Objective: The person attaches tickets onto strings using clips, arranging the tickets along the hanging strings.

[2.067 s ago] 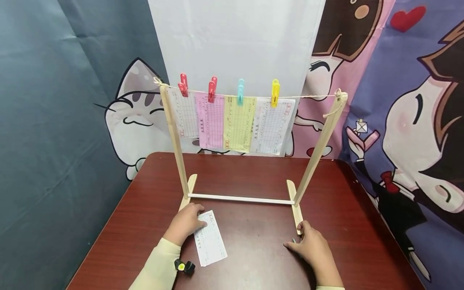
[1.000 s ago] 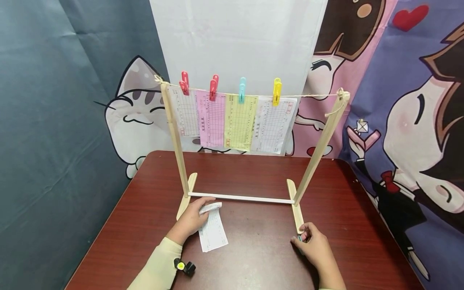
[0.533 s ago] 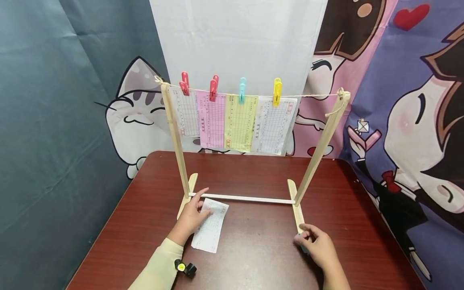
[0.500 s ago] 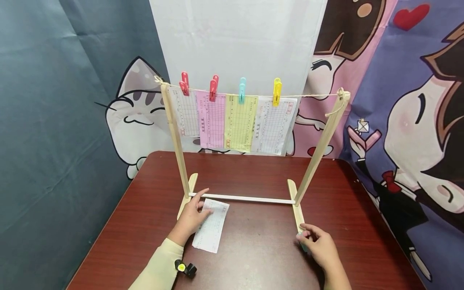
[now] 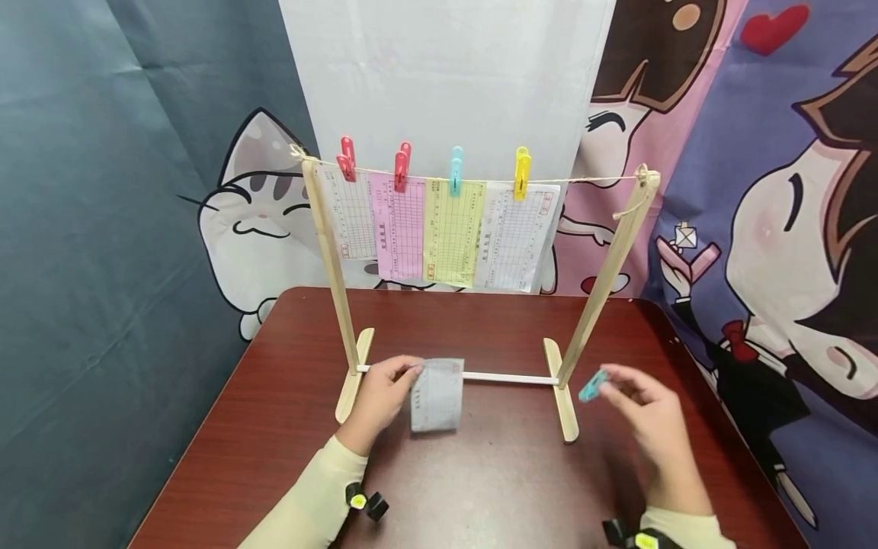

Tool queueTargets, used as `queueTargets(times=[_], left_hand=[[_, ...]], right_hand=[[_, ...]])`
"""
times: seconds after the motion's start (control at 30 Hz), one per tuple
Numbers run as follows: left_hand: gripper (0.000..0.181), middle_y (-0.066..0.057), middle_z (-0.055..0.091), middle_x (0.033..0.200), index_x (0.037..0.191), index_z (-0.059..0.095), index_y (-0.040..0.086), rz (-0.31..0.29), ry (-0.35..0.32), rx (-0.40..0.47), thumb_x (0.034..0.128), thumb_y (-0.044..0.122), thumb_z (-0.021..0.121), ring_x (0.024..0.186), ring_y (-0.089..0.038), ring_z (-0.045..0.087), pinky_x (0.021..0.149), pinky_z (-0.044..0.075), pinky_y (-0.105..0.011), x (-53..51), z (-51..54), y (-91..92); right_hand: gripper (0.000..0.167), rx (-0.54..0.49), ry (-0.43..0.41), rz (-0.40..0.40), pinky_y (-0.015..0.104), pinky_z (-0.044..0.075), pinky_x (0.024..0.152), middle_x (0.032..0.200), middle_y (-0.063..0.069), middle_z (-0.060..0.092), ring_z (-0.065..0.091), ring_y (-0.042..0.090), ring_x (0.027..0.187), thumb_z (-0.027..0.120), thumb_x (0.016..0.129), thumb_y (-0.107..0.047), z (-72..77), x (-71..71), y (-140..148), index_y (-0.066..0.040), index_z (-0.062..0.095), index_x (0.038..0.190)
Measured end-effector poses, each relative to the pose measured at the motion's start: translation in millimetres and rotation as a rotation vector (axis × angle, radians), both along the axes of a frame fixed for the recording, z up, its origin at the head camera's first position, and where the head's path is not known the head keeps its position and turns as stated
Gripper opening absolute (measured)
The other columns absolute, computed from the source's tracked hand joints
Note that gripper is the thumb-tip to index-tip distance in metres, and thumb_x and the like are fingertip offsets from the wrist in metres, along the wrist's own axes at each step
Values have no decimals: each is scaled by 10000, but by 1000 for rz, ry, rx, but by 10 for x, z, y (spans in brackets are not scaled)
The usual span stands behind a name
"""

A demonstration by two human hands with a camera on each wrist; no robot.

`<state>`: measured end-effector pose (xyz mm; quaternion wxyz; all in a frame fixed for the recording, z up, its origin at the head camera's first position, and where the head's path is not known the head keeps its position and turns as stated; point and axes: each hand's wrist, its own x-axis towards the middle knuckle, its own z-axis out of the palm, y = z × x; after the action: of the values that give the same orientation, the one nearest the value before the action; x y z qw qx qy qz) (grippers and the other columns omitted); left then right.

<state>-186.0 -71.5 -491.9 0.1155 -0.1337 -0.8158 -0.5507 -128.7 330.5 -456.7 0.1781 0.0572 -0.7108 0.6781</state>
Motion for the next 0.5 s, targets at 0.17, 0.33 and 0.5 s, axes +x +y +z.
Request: queueTargets(times=[0.17,0.33,0.5], left_hand=[[64,27,782,918,1012,711,99,-81,90,99,983,154,728,747,-76,647,670,540,-273,-130,584,343],[55,-12,777,927,986,740,66,-95,218,219,974,120,737,765,-62,645,694,556,-239,-245,1173,747],[96,-96,783,974,1020,778,1,-96,343,307,974,66,724,824,-39,688,748,583,-210,-296,1741,1162]], right_hand=[[318,-109,251,172,211,578,789,979,129,763,728,176,852,581,854,317,892,-209,-42,263,594,1167],[306,-212,403,231,244,592,749,936,240,748,722,259,822,572,791,385,1711,-356,-213,334,572,1093],[252,-253,467,163,237,597,676,873,248,751,732,255,733,627,741,392,2324,-514,-364,329,619,985]])
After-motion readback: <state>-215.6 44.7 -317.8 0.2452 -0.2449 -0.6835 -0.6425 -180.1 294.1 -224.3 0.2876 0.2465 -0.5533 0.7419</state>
